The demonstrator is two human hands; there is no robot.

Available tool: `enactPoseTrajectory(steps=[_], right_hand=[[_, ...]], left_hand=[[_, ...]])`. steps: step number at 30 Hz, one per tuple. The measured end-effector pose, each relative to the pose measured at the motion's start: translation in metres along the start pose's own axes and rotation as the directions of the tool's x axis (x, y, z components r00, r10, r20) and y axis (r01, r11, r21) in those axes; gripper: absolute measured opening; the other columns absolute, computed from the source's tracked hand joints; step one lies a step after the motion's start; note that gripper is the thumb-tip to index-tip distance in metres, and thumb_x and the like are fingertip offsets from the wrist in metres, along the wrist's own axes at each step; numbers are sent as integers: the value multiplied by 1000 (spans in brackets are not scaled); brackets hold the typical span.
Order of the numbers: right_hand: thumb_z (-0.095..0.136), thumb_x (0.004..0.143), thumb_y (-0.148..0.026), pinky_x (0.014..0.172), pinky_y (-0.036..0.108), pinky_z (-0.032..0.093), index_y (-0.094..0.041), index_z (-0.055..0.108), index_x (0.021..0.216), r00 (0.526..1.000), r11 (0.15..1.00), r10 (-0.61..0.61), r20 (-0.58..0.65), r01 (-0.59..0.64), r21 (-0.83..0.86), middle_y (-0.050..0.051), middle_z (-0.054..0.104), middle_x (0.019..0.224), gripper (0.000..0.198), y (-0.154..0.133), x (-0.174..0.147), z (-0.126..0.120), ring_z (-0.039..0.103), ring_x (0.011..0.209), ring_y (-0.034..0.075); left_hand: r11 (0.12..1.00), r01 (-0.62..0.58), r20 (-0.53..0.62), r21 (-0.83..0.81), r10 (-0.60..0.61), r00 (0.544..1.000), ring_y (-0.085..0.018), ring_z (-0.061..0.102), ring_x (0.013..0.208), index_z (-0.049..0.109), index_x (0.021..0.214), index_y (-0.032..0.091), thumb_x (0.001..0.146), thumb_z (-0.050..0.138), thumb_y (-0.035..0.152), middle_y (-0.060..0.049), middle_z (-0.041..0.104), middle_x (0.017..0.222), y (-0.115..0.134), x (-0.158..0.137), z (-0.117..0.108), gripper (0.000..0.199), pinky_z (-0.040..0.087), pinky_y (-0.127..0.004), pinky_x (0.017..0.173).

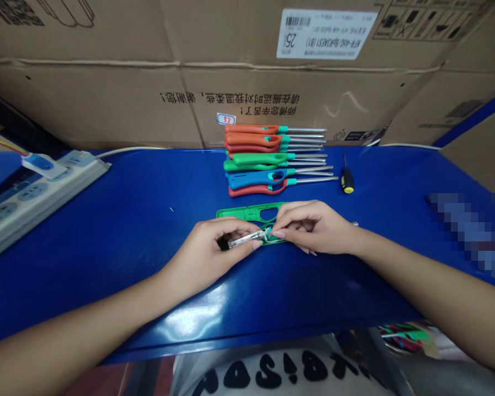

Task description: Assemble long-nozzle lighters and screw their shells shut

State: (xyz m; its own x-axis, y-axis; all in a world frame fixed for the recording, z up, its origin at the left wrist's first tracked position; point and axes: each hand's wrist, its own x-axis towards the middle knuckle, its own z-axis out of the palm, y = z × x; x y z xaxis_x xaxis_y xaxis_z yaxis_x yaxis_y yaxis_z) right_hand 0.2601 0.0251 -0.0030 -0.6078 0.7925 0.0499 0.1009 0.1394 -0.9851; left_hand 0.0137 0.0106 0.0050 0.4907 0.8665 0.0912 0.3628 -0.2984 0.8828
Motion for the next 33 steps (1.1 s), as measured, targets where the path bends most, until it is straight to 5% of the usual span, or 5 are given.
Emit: enactPoseTrajectory(steps=[33], right_hand=[[70,90,-33,35,14,45,-13,71,88,996,1000,16,-85,-17,-13,0,58,85,20,1,2,8,55,44,2]], left_hand=[[999,7,-31,35,-5,999,-17,68,76,79,98,21,88,73,26,-3,79,95,0,-1,2,13,49,-27,66]])
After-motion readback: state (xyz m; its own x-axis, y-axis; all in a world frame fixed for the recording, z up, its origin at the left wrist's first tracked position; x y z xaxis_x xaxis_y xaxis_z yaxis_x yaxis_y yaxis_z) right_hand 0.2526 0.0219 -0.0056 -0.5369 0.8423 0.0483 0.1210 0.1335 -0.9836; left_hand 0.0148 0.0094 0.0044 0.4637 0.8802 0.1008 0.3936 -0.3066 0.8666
